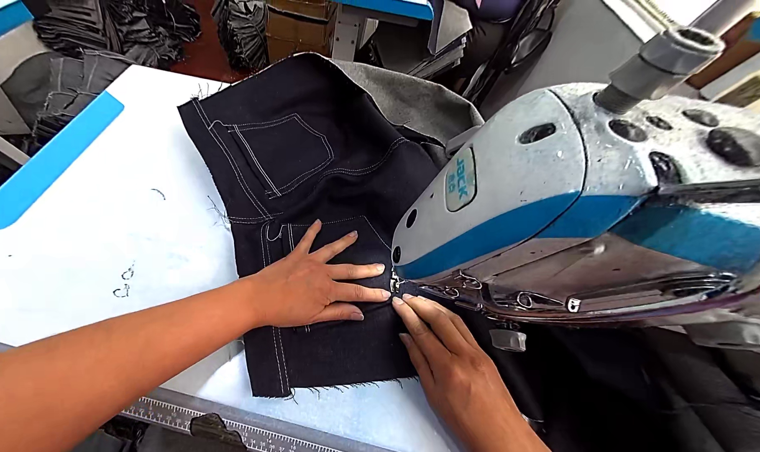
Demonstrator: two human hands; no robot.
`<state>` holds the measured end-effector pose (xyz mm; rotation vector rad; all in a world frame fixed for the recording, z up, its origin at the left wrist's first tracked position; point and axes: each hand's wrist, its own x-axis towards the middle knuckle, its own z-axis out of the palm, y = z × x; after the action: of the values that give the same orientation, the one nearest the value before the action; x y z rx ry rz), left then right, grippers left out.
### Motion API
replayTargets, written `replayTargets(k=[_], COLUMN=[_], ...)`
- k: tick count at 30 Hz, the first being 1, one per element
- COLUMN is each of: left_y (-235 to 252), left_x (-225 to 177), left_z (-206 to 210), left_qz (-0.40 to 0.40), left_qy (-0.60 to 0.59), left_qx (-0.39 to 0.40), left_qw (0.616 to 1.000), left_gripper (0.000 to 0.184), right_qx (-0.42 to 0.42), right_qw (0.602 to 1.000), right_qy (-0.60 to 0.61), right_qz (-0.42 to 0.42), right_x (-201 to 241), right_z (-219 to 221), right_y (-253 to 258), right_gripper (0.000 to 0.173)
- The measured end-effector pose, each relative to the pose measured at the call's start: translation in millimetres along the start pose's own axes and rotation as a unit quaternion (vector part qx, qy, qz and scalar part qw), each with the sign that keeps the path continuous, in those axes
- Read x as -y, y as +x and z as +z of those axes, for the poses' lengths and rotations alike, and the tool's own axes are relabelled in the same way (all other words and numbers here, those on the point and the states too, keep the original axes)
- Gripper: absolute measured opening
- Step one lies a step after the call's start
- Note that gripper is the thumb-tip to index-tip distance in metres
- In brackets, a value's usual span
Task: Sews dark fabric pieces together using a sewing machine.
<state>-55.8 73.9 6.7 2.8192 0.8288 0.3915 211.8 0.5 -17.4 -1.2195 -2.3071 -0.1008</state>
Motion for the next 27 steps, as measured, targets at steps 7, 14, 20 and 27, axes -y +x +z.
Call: replayTargets(k=[7,14,20,27], left_y=[6.1,7.7,8.5,10.2], left_x=[7.0,12.0,10.8,9.9], left_z=[0.6,1.3,-0.6,-0.7], left_qz=[-0.008,0.003,-0.002,-0.007], left_qy=[0.006,0.023,0.036,0.030], left_qx=[-0.015,-0.022,-0.021,-0.033], left_qw=[1.000,0.999,0.999,0.999], left_gripper=[0.043,0.043,0.044,0.040], right_qx=[-0.004,-0.031,-0.040,-0.053], right_qw=[1.000,0.998,0.997,0.995], right_qy=[0.017,0.033,0.045,0.047], right_qz=[0.019,0.041,0.054,0.070], right_x=[-4.6,-3.1,-3.9,-5.9], right_z=[3.3,3.9,6.6,10.8], right_y=[1.5,-0.3,0.7,2.0], right_gripper=[0.034,0.030,0.031,0.033])
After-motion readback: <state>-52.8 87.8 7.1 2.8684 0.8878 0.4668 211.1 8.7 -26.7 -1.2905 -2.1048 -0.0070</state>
